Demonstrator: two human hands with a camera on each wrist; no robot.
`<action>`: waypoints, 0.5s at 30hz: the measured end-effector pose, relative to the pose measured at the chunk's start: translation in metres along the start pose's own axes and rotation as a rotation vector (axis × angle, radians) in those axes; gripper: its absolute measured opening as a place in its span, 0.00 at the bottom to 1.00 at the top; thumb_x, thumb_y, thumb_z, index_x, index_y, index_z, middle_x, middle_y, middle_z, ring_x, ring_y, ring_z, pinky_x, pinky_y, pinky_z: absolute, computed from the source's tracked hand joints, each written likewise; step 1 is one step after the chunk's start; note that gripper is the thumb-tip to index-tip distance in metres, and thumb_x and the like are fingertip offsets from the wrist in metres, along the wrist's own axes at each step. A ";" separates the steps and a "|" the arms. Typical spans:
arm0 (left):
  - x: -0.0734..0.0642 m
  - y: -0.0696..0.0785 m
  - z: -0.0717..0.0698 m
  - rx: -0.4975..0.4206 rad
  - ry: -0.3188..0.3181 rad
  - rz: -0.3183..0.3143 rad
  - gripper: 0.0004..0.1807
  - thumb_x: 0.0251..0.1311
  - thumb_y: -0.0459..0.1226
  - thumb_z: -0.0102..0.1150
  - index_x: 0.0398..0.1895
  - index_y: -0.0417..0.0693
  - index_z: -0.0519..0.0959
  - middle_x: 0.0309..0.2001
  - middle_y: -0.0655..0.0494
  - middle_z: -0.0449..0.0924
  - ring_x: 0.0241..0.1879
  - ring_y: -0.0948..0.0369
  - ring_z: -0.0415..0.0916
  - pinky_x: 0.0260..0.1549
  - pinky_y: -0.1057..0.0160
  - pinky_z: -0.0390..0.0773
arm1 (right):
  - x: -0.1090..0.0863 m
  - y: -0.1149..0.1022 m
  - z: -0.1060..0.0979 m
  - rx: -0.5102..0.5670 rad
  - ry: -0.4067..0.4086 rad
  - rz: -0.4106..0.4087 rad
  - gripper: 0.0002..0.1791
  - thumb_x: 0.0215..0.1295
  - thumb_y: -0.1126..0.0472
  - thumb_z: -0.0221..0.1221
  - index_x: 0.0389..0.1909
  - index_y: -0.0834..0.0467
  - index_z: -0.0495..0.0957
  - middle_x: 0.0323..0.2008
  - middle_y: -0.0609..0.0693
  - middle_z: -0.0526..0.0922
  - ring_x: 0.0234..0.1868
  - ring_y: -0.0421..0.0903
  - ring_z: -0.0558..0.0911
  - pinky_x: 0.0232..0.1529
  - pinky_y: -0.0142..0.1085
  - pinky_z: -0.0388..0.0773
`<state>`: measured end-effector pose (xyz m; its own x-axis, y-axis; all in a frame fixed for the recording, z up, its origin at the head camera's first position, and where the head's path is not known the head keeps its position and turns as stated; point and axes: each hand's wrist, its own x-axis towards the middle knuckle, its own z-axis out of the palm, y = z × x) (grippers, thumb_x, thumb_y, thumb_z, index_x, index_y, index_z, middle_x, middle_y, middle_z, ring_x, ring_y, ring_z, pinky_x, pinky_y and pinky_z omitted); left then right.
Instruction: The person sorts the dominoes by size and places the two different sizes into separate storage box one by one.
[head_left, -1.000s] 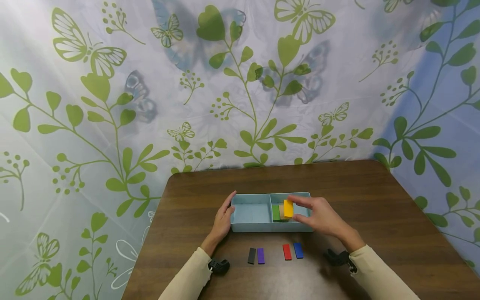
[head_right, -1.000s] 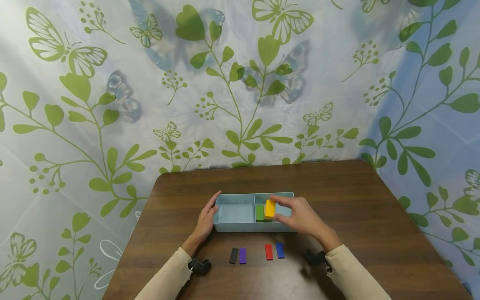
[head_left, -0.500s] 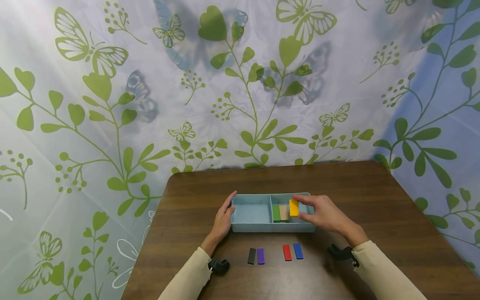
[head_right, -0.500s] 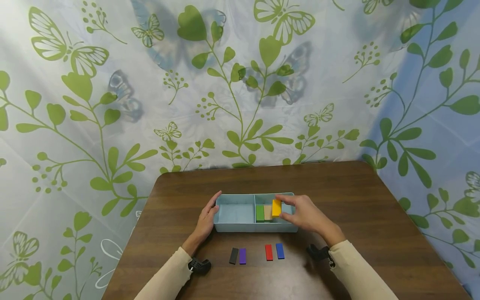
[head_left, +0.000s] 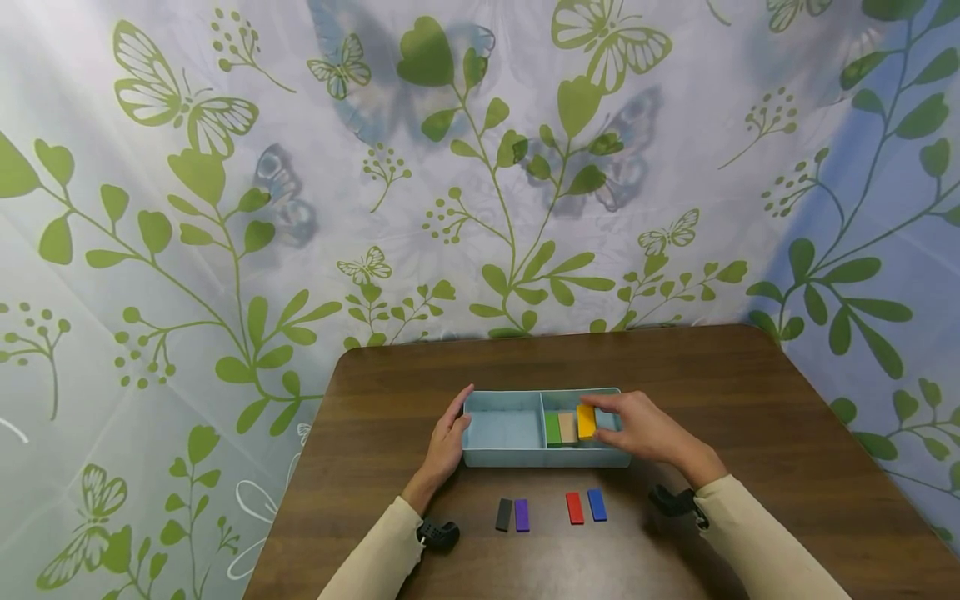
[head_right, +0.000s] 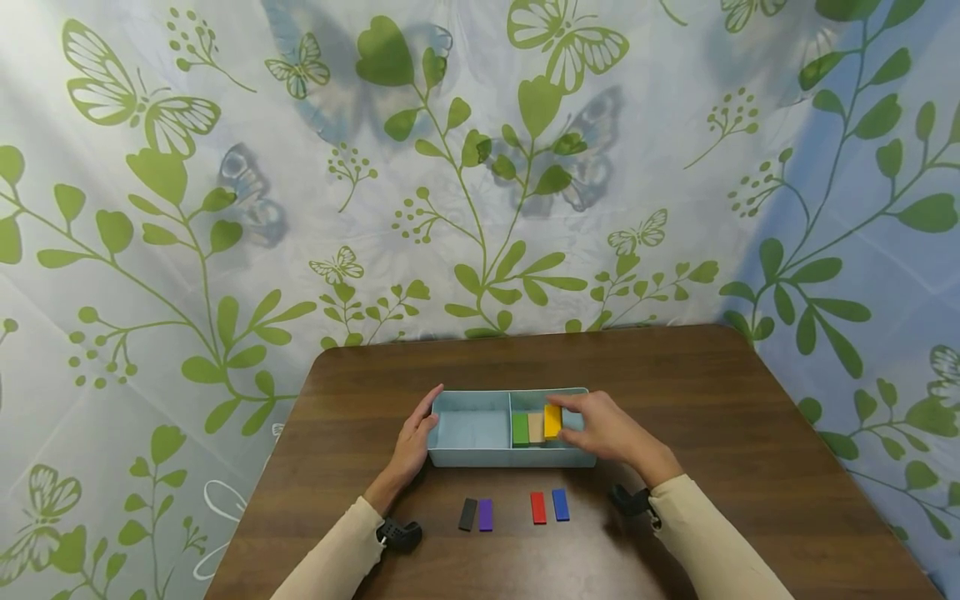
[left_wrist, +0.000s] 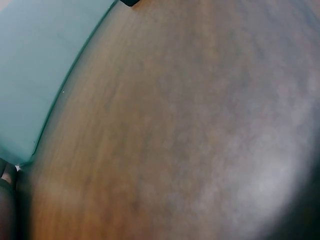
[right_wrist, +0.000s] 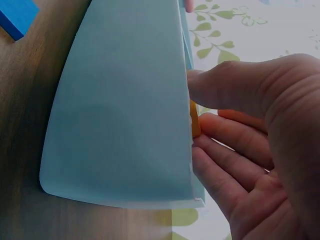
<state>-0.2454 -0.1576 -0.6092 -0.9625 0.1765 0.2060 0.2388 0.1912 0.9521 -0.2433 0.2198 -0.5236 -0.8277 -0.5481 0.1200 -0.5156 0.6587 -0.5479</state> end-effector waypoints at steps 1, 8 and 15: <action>0.000 0.000 0.000 0.001 -0.001 -0.002 0.28 0.79 0.36 0.37 0.78 0.62 0.59 0.80 0.56 0.53 0.79 0.59 0.47 0.75 0.41 0.49 | 0.001 0.000 0.001 -0.005 -0.007 0.001 0.33 0.61 0.55 0.69 0.69 0.50 0.73 0.64 0.48 0.79 0.60 0.52 0.82 0.57 0.50 0.80; 0.000 0.001 0.001 0.012 -0.004 0.002 0.28 0.78 0.35 0.38 0.79 0.58 0.58 0.80 0.54 0.52 0.79 0.60 0.47 0.75 0.41 0.49 | 0.008 -0.001 0.005 -0.045 -0.066 0.063 0.34 0.61 0.55 0.69 0.69 0.53 0.73 0.65 0.49 0.78 0.61 0.53 0.80 0.58 0.51 0.79; -0.001 0.002 0.001 0.010 0.000 -0.003 0.28 0.78 0.33 0.37 0.78 0.60 0.59 0.80 0.53 0.52 0.78 0.63 0.48 0.76 0.43 0.49 | 0.015 -0.002 0.009 -0.106 -0.108 0.072 0.34 0.62 0.55 0.69 0.69 0.56 0.73 0.63 0.50 0.80 0.60 0.53 0.80 0.59 0.53 0.78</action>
<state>-0.2439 -0.1564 -0.6080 -0.9631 0.1759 0.2035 0.2375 0.2011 0.9503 -0.2524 0.2059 -0.5279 -0.8379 -0.5457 -0.0096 -0.4807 0.7463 -0.4604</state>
